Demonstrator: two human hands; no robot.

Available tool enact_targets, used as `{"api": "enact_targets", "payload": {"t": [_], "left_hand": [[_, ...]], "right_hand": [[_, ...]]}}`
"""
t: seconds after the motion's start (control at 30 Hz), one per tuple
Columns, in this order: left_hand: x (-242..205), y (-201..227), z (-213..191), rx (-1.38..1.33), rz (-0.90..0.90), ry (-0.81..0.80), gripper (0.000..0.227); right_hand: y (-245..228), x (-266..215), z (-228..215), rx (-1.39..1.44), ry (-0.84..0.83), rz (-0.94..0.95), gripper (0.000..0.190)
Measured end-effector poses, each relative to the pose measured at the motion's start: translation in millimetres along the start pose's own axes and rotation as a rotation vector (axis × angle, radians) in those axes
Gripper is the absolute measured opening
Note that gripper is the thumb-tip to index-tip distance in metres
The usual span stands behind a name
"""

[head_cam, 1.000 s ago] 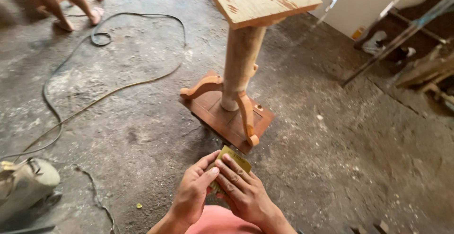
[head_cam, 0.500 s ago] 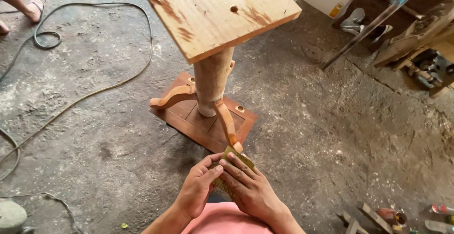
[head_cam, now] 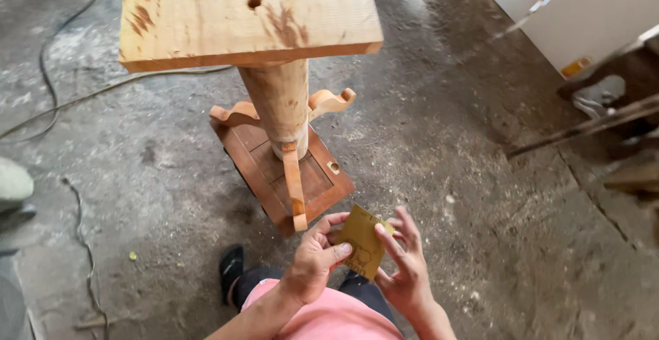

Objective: The person is sanding the wooden legs and base of a furniture piece by hand using sandpaper. They rub the sandpaper along the curved and flat surfaces of the wood to smooth them.

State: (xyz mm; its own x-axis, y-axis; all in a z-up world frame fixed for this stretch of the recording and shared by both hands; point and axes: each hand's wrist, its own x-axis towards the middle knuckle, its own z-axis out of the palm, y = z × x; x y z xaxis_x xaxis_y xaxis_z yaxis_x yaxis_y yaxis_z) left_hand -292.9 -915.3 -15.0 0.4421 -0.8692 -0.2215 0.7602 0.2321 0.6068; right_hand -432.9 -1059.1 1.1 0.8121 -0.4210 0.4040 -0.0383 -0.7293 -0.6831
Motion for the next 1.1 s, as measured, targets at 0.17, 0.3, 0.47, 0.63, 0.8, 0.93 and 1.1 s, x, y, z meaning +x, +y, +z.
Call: {"api": "enact_targets", "payload": {"t": [0.17,0.3,0.47,0.63,0.8,0.93,1.1], "left_hand": [[10.4,-22.2,42.6,0.098,0.098,0.158,0.046],[26.9,-21.9,58.2,0.292,0.275,0.396,0.048],[61.1,-24.3,57.6,0.22,0.41,0.525,0.049],[119.3,-27.3,55.6,0.223,0.402,0.517,0.049],[164.0,-24.2,59.6,0.313,0.391,0.522,0.047],[191.6,-19.7,63.7,0.35,0.429,0.574,0.044],[242.8,-33.0,78.9,0.14,0.478,0.682,0.043]], "right_hand": [[36.4,34.0,-52.4,0.001,-0.277,-0.262,0.084],[45.6,76.2,-43.2,-0.123,-0.298,-0.464,0.086],[67.1,114.6,-28.9,-0.036,-0.32,-0.528,0.081],[101.6,149.5,-38.0,-0.121,-0.322,-0.527,0.079],[139.3,184.5,-45.4,-0.122,-0.324,-0.532,0.081],[176.6,218.5,-40.0,0.009,-0.459,-0.511,0.086],[231.9,256.7,-33.2,0.573,-0.768,-0.255,0.085]]}}
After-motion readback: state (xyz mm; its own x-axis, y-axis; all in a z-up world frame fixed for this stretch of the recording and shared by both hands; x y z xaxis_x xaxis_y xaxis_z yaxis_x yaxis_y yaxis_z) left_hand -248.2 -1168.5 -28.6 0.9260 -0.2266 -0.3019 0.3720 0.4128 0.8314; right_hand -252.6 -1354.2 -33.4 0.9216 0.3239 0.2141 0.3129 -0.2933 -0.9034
